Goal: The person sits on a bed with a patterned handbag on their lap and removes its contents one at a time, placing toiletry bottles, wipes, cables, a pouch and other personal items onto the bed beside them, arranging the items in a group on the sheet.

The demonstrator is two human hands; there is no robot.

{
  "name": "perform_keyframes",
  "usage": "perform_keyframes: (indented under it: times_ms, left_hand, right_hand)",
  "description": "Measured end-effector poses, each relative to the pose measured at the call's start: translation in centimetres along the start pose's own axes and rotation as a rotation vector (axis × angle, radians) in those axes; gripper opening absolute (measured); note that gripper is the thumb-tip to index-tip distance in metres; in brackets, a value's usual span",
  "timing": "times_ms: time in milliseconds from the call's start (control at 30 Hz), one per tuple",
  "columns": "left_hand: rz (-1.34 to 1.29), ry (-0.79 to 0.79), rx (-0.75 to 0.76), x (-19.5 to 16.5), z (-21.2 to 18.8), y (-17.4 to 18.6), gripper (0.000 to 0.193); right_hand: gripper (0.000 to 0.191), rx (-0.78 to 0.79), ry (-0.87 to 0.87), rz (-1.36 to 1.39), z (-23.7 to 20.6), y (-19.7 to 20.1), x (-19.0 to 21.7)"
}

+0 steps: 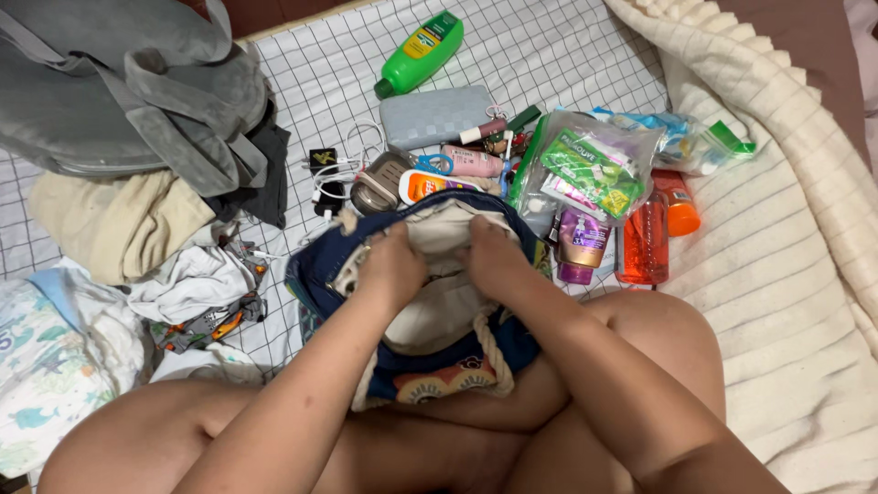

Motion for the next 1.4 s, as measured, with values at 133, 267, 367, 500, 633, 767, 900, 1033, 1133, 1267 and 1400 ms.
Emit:
perform_keyframes:
  times_ms: [133,267,367,500,633,767,900,1033,1133,1267,1400]
  left_hand:
    - [0.22,0.199,0.206,-0.4,-1.4,1.8,0.068]
    - [0.586,0.059,0.169,-1.3,-1.8,4.1,0.116]
    - [0.64,0.066,0.369,-0.8,-1.3,4.5,0.124]
    - [0.687,-0.041,0.38,-1.2,-1.9,4.5,0.123]
    - [0.738,-0.21,0.366,-2.4,-4.7,2.6,0.098]
    - [0.689,-0.357,0.565,-3.4,-6.2,-0.2,0.067]
    - [0.651,-0.351,0.627,-3.4,-6.2,-1.0,0.064]
    - [0.604,-0.367,0.624,-3.4,-6.5,0.2,0.058]
    - [0.479,-0.298,0.638,-3.3,-7.0,2.3,0.059]
    - [0.331,-0.351,0.445,-4.5,-6.5,6.0,0.061]
    - [0.199,-0.25,0.401,-4.5,-6.0,9.7,0.057]
  right_hand:
    - [0.108,0.131,-0.029,-0.201,-2.2,-0.8,2.3]
    - [0.117,0.029,0.162,-0.486,-2.3,0.2,3.9]
    - [0.118,0.211,0.13,-0.525,-1.3,-0.4,4.0]
    - [0.093,0.242,0.156,-0.333,-0.3,0.2,3.4]
    - [0.028,0.115,0.199,0.405,0.4,4.4,0.8]
    - [0.017,-0.793,0.132,0.192,0.8,14.5,-4.4]
    - [0.06,-0.978,-0.079,0.122,0.2,19.2,-9.4]
    - [0.105,-0.588,-0.404,-0.078,2.2,17.7,-11.7]
    - [0.092,-0.569,-0.352,-0.008,3.0,16.6,-11.2]
    - [0.054,-0.59,-0.064,0.372,2.7,17.1,-9.4]
    - [0.037,-0.575,0.211,0.955,0.8,18.5,-7.4]
Point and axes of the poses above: each hand's wrist, its own z-axis towards the middle knuckle, its own y-axis out of the back of the hand, x = y × z, the point moved 4 cm from there along z, towards the middle knuckle, and after that the axes turned 8 degrees about z, right-handed, at the moved point
